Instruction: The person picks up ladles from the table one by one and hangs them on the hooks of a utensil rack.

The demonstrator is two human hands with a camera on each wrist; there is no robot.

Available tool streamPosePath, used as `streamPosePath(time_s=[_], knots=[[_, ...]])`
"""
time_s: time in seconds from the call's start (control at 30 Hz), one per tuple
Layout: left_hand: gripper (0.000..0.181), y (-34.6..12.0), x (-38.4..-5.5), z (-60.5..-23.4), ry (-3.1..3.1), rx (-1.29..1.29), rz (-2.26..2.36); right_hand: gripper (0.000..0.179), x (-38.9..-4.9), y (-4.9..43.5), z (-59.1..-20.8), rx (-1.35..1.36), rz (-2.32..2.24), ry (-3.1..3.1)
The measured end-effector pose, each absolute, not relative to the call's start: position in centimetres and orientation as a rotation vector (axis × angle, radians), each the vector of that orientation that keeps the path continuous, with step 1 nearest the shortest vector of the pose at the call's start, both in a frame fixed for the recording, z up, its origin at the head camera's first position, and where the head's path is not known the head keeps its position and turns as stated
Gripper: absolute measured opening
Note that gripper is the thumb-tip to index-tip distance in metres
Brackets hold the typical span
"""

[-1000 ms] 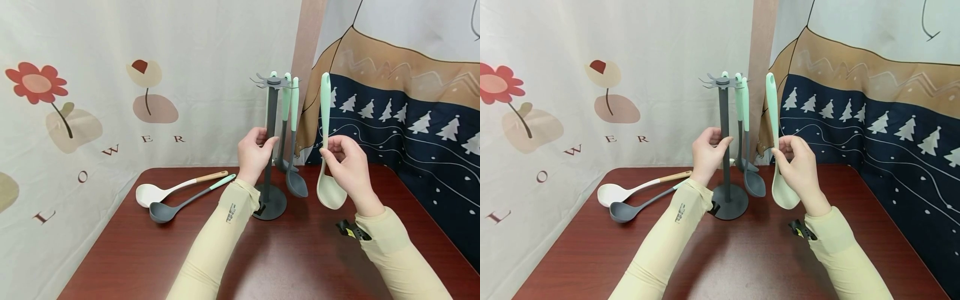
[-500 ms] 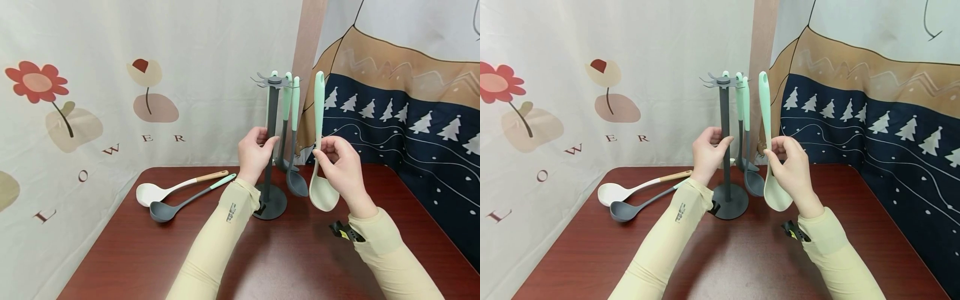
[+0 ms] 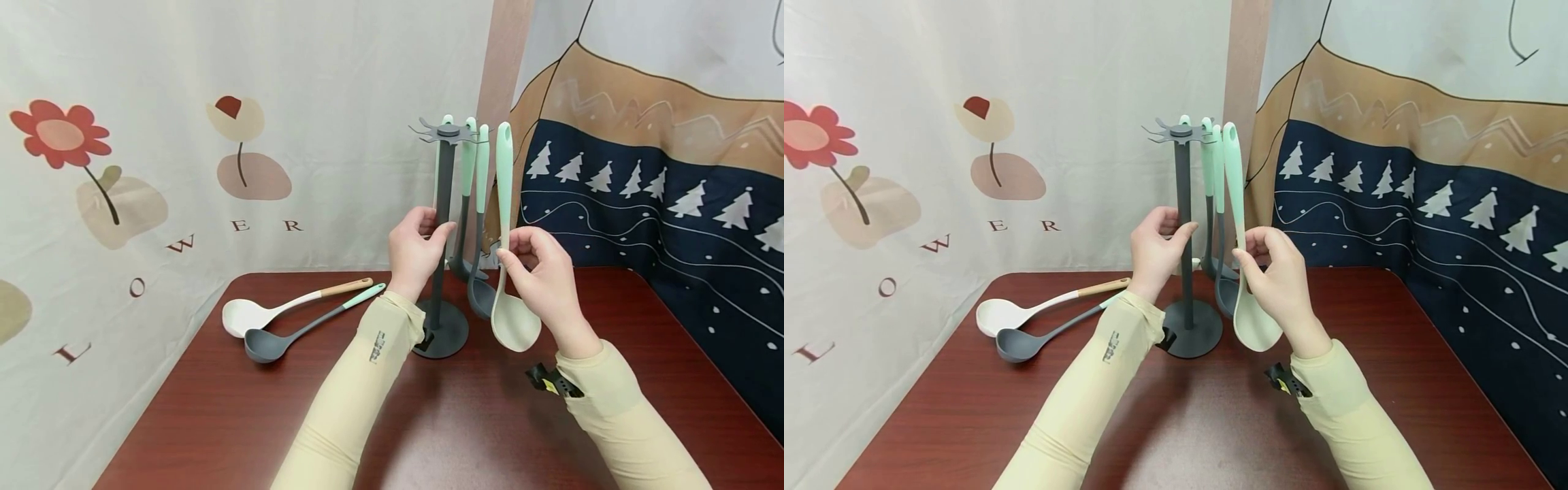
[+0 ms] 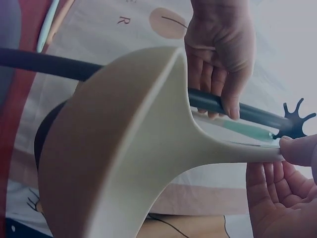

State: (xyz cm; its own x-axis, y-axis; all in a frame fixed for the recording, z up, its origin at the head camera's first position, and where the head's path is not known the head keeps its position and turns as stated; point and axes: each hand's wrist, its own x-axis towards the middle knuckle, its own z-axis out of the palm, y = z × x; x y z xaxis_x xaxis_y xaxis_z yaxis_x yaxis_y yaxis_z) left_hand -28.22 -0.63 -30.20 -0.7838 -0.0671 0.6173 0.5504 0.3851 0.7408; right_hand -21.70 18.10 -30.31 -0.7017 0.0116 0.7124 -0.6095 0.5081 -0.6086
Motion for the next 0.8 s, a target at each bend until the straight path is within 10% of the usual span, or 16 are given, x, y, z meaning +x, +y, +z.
streamPosePath(time_s=[0.8], knots=[[0.019,-0.6,-28.3,-30.2,-2.076,-0.421,-1.406,0.017,-21.6,16.2,-30.7,0.505,1.299,-2.114]])
